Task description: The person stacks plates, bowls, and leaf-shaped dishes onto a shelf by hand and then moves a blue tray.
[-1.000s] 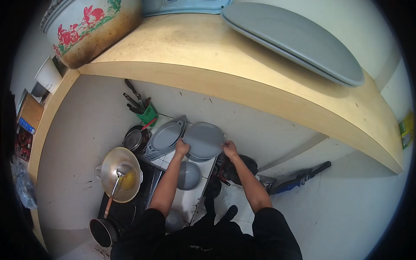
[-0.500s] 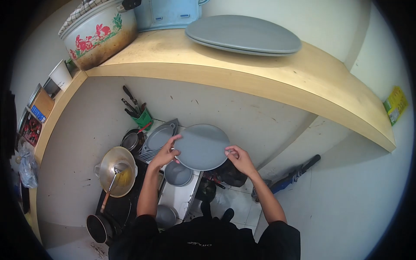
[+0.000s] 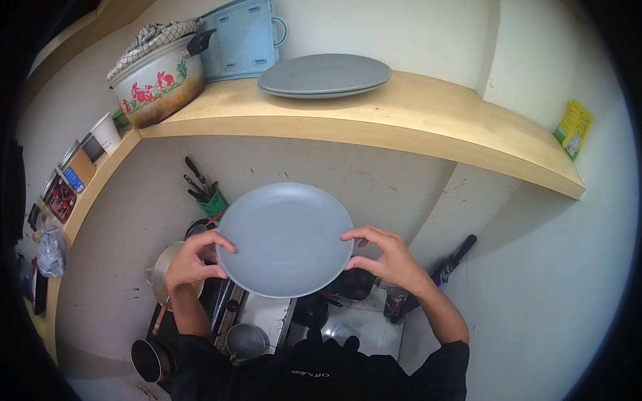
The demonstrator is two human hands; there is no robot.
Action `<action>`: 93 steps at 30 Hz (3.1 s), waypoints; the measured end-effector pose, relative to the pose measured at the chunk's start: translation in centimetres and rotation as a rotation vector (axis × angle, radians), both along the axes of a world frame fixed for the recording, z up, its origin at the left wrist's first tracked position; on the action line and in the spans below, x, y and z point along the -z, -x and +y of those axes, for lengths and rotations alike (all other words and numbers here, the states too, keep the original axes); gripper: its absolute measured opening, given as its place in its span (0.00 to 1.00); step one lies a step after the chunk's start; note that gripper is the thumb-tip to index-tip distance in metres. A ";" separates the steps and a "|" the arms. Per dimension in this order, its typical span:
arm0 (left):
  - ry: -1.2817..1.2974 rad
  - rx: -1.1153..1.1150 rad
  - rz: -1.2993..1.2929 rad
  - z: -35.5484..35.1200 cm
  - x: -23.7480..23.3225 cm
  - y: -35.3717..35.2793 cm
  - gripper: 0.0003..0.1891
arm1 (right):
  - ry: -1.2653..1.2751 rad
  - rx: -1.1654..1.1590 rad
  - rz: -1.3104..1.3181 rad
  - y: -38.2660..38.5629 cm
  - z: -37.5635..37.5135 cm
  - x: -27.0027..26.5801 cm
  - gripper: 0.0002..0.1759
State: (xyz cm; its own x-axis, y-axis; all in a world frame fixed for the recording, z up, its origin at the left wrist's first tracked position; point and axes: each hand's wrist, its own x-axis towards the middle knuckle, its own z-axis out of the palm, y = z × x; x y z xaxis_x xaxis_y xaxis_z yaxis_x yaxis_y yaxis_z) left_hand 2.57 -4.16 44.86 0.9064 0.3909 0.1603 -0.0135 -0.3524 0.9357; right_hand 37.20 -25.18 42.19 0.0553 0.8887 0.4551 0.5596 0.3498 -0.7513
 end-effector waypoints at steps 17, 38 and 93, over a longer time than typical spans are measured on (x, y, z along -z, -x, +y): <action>-0.521 -0.288 -0.538 -3.8 -13.7 -0.6 0.37 | -0.257 -0.153 -0.233 -0.1 -3.3 -19.8 0.36; -0.659 -0.101 -0.122 6.4 -19.8 -14.3 0.23 | 0.040 0.394 -0.056 -6.9 4.7 -20.8 0.40; 0.234 -0.570 0.094 17.9 29.0 -6.2 0.14 | 0.055 0.282 0.140 1.3 21.9 18.8 0.11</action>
